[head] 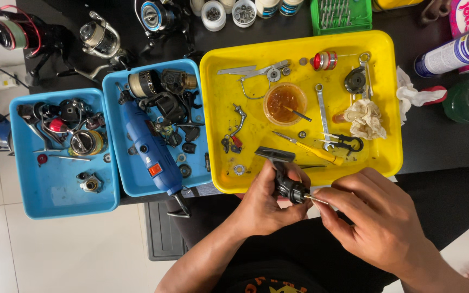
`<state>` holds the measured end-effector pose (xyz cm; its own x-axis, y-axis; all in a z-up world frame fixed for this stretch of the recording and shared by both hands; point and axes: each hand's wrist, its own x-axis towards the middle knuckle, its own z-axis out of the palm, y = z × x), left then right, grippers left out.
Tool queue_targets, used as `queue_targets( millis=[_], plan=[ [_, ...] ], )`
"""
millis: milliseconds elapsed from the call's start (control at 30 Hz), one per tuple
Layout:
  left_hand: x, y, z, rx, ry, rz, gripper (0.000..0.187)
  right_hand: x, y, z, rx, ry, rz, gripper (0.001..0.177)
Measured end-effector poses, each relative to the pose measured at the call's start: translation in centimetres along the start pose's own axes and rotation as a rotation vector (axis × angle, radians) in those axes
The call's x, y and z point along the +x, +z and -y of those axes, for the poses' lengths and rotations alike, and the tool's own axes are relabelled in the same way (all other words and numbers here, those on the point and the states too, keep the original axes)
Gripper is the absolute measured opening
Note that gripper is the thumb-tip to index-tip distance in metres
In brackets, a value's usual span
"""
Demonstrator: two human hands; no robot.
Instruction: The person disassembles a fishing reel, cleans the internal components with a cloth, applies lubricant using a syringe, and reassembles the reel.
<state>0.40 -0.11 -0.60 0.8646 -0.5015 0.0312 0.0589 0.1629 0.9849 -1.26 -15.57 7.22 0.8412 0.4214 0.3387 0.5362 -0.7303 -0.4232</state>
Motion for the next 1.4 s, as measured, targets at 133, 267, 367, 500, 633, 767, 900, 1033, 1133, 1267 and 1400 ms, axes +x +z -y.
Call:
queue_targets(
  millis=[133,267,367,500,633,767,900,1033,1133,1267,1400],
  plan=[
    [0.2,-0.2,-0.4,-0.149,-0.014,0.068,0.037,0.6,-0.3,0.0,-0.004,-0.051,-0.001,0.005],
    [0.2,-0.1,0.0,-0.244,-0.040,0.073,0.037,0.9,-0.4,0.0,-0.023,-0.074,0.028,0.007],
    [0.2,-0.2,0.1,-0.246,-0.039,0.078,0.038,1.2,-0.5,0.0,-0.054,-0.090,0.042,0.005],
    [0.2,-0.2,0.0,-0.188,-0.109,0.046,0.040,1.5,-0.5,0.1,-0.091,-0.106,0.063,0.003],
    [0.4,-0.3,-0.1,-0.206,-0.138,0.046,0.040,1.6,-0.4,-0.3,-0.105,-0.154,0.094,0.006],
    [0.6,-0.4,-0.3,-0.238,-0.126,0.073,0.040,1.8,-0.4,-0.3,-0.138,-0.211,0.116,0.006],
    [0.5,-0.5,-0.2,-0.286,-0.214,0.074,0.035,1.8,-0.6,-0.5,-0.178,-0.280,0.164,0.008],
    [0.4,-0.7,0.2,-0.404,-0.295,0.126,0.037,1.6,-0.8,-0.8,-0.178,-0.314,0.200,0.009],
    [0.5,-0.9,0.1,-0.494,-0.233,0.202,0.038,1.9,-0.8,-0.7,-0.195,-0.312,0.228,0.010],
    [0.4,-1.0,-0.7,-0.273,-0.204,0.117,0.038,2.0,-0.5,-0.3,-0.061,-0.152,0.174,0.004],
    [0.4,-1.2,-1.6,-0.124,-0.147,0.122,0.038,1.3,-0.1,-0.3,0.022,0.008,0.127,0.007]
  ],
)
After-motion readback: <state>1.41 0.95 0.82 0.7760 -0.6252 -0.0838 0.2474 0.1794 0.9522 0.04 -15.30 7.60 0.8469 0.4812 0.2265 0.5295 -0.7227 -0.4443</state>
